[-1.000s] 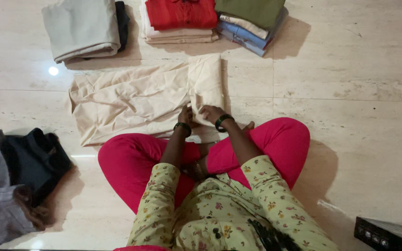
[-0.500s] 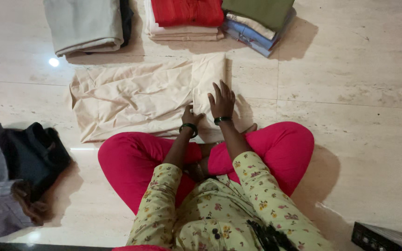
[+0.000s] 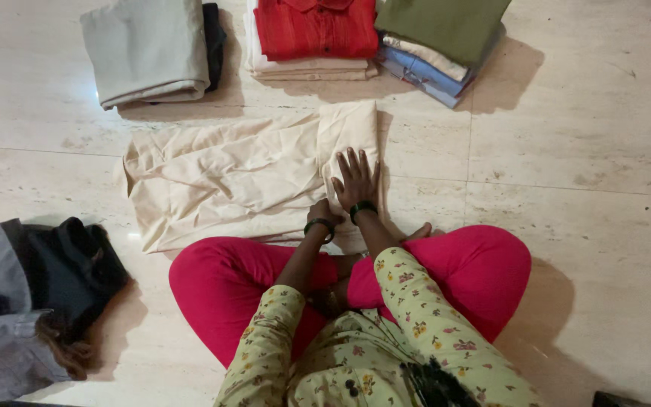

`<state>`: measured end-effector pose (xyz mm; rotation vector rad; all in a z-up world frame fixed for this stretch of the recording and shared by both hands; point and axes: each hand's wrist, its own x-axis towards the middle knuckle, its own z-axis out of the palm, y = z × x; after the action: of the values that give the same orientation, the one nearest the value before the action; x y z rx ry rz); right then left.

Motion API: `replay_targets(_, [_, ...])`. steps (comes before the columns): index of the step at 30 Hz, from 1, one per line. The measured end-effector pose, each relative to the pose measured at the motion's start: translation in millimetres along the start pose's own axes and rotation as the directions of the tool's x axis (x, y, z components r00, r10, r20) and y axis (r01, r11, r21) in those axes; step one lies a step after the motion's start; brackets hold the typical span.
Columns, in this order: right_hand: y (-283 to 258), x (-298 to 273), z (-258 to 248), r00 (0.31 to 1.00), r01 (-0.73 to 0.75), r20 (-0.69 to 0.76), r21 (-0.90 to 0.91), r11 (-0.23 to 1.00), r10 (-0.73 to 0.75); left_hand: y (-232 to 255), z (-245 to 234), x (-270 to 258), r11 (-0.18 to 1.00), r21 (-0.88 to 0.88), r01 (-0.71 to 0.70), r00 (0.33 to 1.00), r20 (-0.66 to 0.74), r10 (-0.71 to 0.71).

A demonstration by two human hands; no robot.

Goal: The person sits on the floor and folds a green shirt, then a cream-colored shirt, placing each folded item into a stack. The person smooths and aligns the garments by hand before stacking them.

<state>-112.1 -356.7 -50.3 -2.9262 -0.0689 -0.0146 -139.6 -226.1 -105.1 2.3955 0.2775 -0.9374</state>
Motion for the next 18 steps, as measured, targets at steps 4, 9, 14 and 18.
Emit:
replay_targets(4, [2,6,7,1.0,0.016,0.009,-0.022,1.0,-0.016,2,-2,-2,0.997,-0.075,0.015,1.0,-0.007,-0.016])
replay_targets(9, [5,6,20,1.0,0.015,0.01,-0.039,0.999,-0.014,4,-11,-15,0.999,-0.052,0.005,0.999,-0.053,-0.008])
replay_targets(14, [11,8,18,0.993,-0.004,0.12,-0.009,1.0,0.005,16,-29,-45,0.999,-0.022,0.049,0.985,-0.167,-0.052])
replay_targets(18, [4,-12,2,0.968,-0.065,0.243,-0.016,0.998,0.067,21,-38,-79,0.975,0.163,-0.152,0.919,-0.339,0.199])
